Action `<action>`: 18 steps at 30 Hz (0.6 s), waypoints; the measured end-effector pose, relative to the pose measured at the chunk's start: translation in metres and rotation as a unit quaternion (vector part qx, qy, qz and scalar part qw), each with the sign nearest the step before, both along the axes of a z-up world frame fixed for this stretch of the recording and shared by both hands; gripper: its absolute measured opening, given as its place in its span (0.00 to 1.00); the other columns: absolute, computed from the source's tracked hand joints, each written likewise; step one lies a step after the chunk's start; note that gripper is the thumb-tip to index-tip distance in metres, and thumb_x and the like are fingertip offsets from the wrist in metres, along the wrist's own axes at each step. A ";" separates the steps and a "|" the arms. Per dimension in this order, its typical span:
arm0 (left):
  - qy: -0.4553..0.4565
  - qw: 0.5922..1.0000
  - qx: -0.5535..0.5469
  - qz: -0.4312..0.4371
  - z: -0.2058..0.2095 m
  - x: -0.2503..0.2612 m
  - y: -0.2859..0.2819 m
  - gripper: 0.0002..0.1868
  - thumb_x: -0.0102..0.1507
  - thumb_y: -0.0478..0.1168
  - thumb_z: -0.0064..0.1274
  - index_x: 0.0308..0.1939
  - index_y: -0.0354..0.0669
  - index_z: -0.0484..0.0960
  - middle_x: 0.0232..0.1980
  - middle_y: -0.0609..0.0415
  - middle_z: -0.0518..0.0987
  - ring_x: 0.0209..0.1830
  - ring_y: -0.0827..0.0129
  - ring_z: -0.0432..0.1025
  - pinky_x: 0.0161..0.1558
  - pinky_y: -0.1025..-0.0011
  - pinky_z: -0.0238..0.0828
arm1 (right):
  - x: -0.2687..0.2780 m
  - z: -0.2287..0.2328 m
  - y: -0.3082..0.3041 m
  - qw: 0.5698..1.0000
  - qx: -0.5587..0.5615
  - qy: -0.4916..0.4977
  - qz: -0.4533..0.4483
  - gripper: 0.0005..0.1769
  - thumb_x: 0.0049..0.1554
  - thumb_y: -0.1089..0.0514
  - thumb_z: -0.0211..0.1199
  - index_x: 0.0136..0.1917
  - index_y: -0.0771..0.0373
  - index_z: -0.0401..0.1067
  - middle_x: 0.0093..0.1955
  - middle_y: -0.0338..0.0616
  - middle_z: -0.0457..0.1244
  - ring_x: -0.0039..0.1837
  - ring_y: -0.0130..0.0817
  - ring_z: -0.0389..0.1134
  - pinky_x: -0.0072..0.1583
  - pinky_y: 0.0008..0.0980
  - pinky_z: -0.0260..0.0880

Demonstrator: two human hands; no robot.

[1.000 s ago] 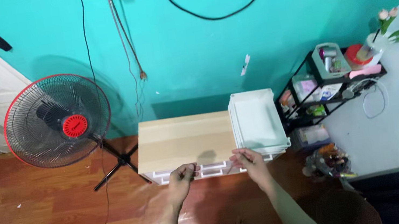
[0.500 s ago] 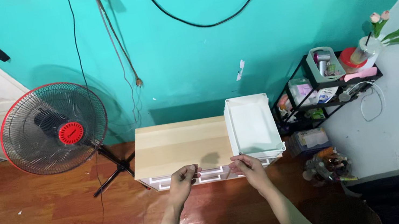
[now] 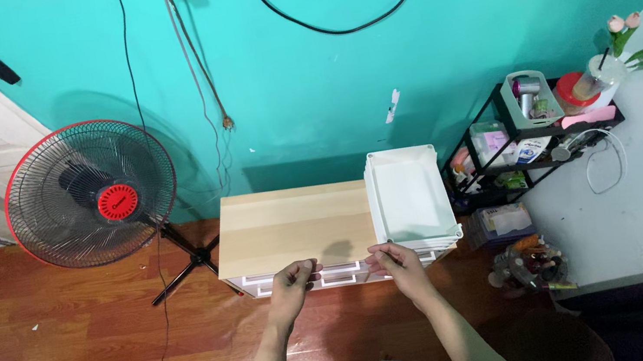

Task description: The person assembles a white plastic tray by attaching black corner feet to its underside. They place the tray on a wooden surface, insert the feet into the corners, and press them to secure them. The person repeats this process for multiple trays.

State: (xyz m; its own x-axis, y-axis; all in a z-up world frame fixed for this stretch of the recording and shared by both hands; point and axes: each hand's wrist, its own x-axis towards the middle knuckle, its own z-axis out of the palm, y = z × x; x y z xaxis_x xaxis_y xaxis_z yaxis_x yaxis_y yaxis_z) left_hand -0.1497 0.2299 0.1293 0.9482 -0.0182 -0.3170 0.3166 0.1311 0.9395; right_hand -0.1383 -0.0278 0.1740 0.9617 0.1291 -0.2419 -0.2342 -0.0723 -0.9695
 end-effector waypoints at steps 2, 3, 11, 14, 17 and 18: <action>-0.007 1.000 0.001 0.005 0.003 -0.001 0.002 0.18 0.66 0.47 0.46 0.49 0.36 0.82 0.44 0.54 0.85 0.41 0.74 0.76 0.44 0.73 0.72 | 0.000 0.000 0.002 1.000 0.008 -0.001 0.003 0.18 0.61 0.54 0.53 0.58 0.68 0.72 0.49 0.50 0.70 0.50 0.34 0.72 0.53 0.31 0.73; -0.010 1.000 0.002 0.007 0.004 -0.001 0.003 0.18 0.66 0.46 0.46 0.49 0.36 0.82 0.43 0.54 0.85 0.41 0.73 0.76 0.44 0.73 0.72 | 0.001 0.001 0.003 1.000 0.002 0.001 0.006 0.18 0.61 0.54 0.53 0.58 0.68 0.72 0.49 0.50 0.70 0.50 0.34 0.72 0.53 0.31 0.73; -0.002 1.000 -0.005 0.010 0.001 0.000 0.005 0.18 0.67 0.46 0.46 0.49 0.35 0.82 0.44 0.54 0.85 0.42 0.74 0.76 0.45 0.74 0.72 | 0.005 0.005 0.007 0.999 -0.034 0.017 0.006 0.18 0.61 0.54 0.52 0.58 0.66 0.72 0.49 0.49 0.70 0.50 0.33 0.72 0.54 0.31 0.74; -0.004 1.000 -0.016 0.012 -0.004 0.000 0.003 0.17 0.67 0.45 0.45 0.49 0.35 0.82 0.44 0.54 0.85 0.41 0.74 0.76 0.45 0.74 0.72 | 0.004 0.005 0.007 1.000 -0.006 0.009 0.002 0.17 0.62 0.55 0.52 0.57 0.68 0.72 0.49 0.50 0.69 0.50 0.34 0.71 0.53 0.32 0.73; -0.008 1.000 -0.024 0.011 -0.009 0.001 0.002 0.17 0.67 0.44 0.45 0.49 0.35 0.82 0.44 0.53 0.84 0.41 0.73 0.76 0.45 0.74 0.71 | 0.004 0.005 0.007 1.000 -0.020 0.015 0.002 0.17 0.62 0.54 0.52 0.57 0.67 0.72 0.48 0.49 0.69 0.50 0.34 0.72 0.54 0.31 0.73; -0.009 1.000 -0.027 0.011 -0.010 0.002 0.002 0.17 0.67 0.44 0.46 0.49 0.34 0.82 0.44 0.53 0.84 0.41 0.73 0.76 0.45 0.74 0.71 | 0.004 0.005 0.008 0.999 -0.030 0.021 0.001 0.18 0.62 0.54 0.51 0.57 0.67 0.72 0.48 0.49 0.69 0.50 0.33 0.72 0.54 0.30 0.74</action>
State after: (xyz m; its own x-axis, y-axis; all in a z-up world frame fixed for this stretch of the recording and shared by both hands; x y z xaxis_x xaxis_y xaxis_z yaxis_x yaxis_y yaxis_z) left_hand -0.1479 0.2319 0.1197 0.9539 -0.0141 -0.2998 0.2970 0.1879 0.9362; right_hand -0.1339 -0.0203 0.1790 0.9504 0.1147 -0.2892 -0.2741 -0.1309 -0.9528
